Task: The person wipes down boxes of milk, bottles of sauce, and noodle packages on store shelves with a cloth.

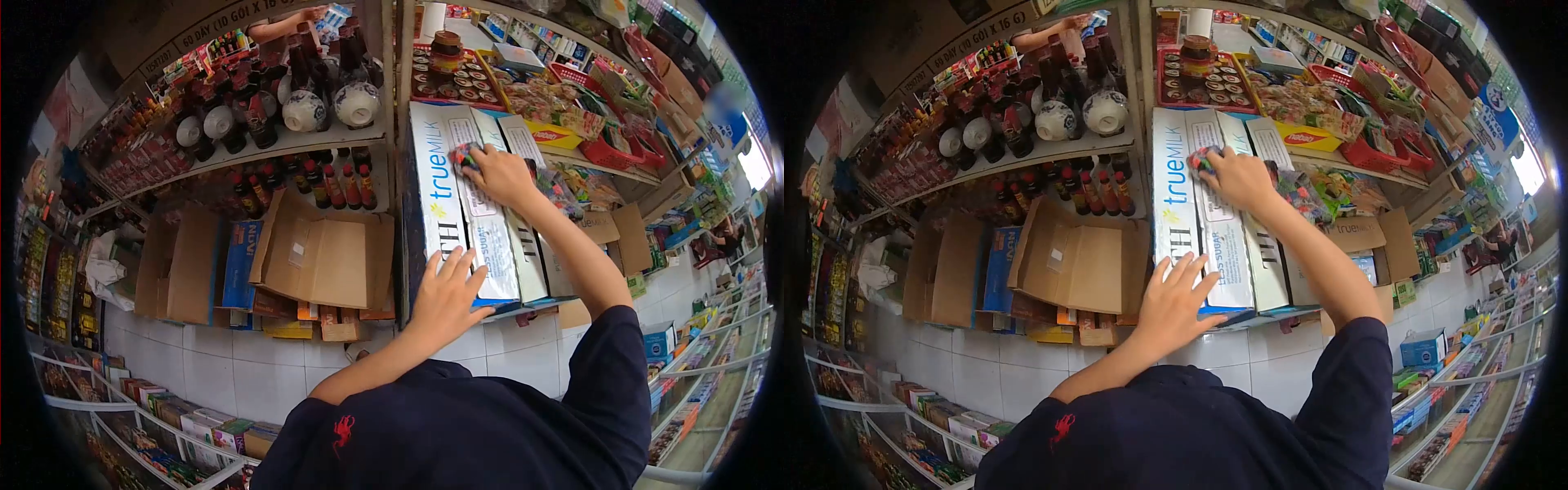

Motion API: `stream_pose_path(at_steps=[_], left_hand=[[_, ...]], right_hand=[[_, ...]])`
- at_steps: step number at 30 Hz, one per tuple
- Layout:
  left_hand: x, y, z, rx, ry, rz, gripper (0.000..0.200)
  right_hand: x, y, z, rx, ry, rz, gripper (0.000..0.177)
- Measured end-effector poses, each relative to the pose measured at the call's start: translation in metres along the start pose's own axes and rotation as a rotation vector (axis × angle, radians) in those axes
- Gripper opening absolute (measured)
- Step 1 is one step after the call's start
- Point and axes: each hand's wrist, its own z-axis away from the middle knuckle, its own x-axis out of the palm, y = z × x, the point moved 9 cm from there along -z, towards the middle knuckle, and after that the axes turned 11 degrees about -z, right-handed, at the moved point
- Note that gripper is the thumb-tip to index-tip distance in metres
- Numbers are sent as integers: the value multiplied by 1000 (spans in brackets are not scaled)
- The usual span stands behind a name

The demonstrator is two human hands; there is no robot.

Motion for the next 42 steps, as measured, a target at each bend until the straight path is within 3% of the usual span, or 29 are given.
stream_pose_path(at_steps=[11,17,19,24,26,34,42], left_hand=[[-4,-5,-1,-4,28,72,55],[-3,-3,-3,15,32,67,55],[-4,-3,-4,26,43,64,55],[-2,-5,2,15,57,79,57],[-1,-5,1,-4,31,56,67],[-9,-4,3,-64,134,52,85],[-9,3,-1,-32,64,42,80]], right_hand=[[58,78,-104,200,-48,27,44],[64,88,-111,284,-64,18,45],[51,79,-105,244,52,50,44],[33,43,-62,170,-87,-34,42],[27,25,-36,113,-119,-4,42],[-29,-60,79,-93,-130,-103,33],[-62,-79,150,-33,-288,-391,31]])
